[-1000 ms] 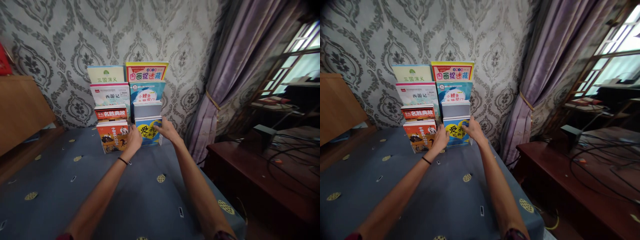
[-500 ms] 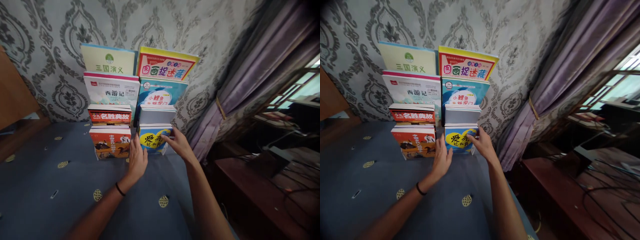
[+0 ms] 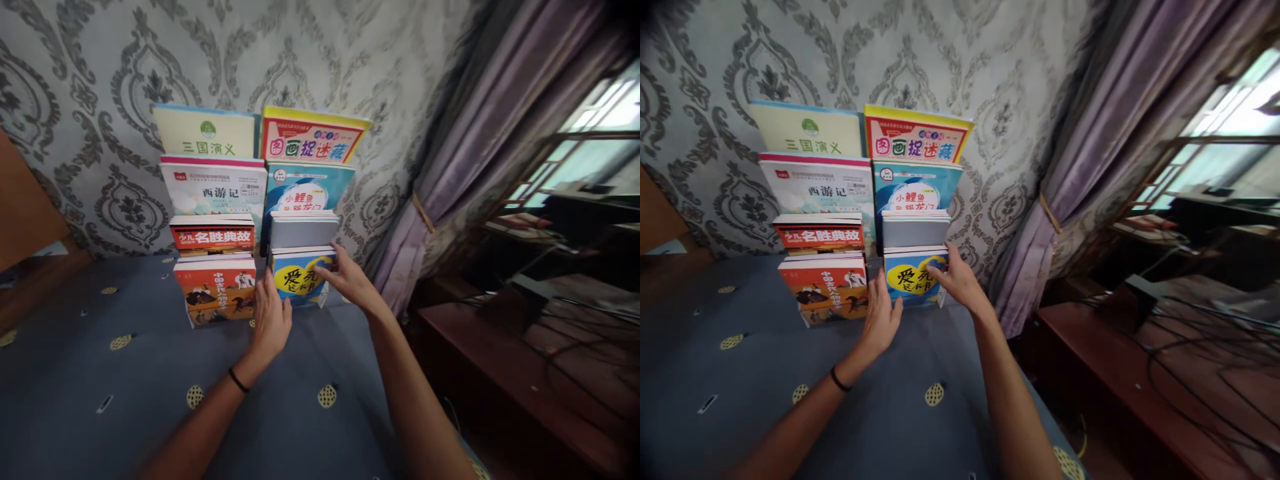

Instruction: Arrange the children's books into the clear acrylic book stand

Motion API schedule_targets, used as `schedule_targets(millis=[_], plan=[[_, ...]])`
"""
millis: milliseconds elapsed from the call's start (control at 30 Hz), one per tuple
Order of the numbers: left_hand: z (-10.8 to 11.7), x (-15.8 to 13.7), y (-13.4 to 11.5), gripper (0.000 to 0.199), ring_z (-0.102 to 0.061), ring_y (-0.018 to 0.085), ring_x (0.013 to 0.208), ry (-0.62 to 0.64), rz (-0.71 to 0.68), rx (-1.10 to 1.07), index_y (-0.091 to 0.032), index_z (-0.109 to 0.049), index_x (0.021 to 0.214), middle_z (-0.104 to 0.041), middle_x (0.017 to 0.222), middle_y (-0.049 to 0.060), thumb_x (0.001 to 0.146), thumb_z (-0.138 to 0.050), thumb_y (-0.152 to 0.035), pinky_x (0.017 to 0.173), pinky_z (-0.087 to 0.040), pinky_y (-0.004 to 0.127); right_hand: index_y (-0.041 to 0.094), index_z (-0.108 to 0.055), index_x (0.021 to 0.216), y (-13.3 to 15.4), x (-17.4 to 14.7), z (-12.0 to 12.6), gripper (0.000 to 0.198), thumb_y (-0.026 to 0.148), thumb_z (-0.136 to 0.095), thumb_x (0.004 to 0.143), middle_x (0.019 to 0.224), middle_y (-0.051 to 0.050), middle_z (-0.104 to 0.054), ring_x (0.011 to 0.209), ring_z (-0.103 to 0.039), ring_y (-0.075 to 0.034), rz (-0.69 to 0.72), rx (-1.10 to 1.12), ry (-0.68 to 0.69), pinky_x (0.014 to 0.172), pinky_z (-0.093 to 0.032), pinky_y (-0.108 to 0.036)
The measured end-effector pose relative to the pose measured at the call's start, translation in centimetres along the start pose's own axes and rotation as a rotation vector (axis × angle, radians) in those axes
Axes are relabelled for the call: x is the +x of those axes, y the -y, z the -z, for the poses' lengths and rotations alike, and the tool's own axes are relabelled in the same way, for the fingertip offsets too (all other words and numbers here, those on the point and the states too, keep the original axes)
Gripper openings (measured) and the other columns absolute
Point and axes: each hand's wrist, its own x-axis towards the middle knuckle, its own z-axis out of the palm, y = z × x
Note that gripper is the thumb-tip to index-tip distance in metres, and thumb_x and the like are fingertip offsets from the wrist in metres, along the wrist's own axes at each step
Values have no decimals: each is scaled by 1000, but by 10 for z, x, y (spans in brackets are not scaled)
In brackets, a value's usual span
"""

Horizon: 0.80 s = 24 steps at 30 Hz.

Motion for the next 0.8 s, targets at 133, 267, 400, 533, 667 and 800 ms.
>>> schedule_targets(millis=[133, 267, 400, 533, 667, 800], plan=[[2, 1, 4, 71, -34, 33, 144, 17, -29, -15, -5, -16, 155, -40, 145, 24, 90, -42, -19, 120, -29, 50, 8, -33, 150, 13, -3, 5, 78, 43, -59, 85, 104, -15, -72, 89, -69, -28, -44, -55, 27, 83, -55, -42], [3, 2, 6, 72, -37, 32, 142, 25, -34, -56, -9, -18, 156, -43, 143, 22, 89, -43, -18, 119, -31, 49, 11, -39, 143, 17, -4, 3, 66, 42, -57, 87, 98, -13, -72, 92, -69, -30, -46, -105, 13, 82, -54, -41], [2, 3, 6, 74, -39, 31, 142, 4, -24, -65, -11, -19, 157, -44, 141, 20, 88, -44, -15, 119, -33, 48, 16, -43, 135, 15, -5, 2, 54, 41, -56, 88, 88, -9, -72, 82, -69, -28, -42, -153, 2, 76, -52, -38], [0, 3, 5, 76, -37, 31, 143, 7, -6, -48, -14, -18, 157, -43, 142, 20, 86, -46, -13, 119, -32, 49, 18, -45, 128, 13, -7, 2, 47, 43, -53, 89, 83, -7, -71, 75, -68, -27, -17, -191, -20, 71, -50, -35], [0, 3, 3, 76, -39, 31, 141, -4, 6, -53, -11, -19, 156, -43, 141, 20, 85, -46, -12, 119, -32, 47, 19, -46, 125, 12, -8, 1, 44, 45, -53, 89, 83, -6, -71, 75, -68, -26, -11, -201, -29, 70, -49, -33], [1, 4, 2, 76, -39, 31, 142, 14, 9, -57, -8, -19, 156, -44, 141, 22, 85, -46, -13, 120, -31, 48, 17, -45, 127, 13, -8, 0, 48, 46, -52, 89, 84, -8, -71, 76, -68, -27, -27, -199, -21, 70, -49, -34]])
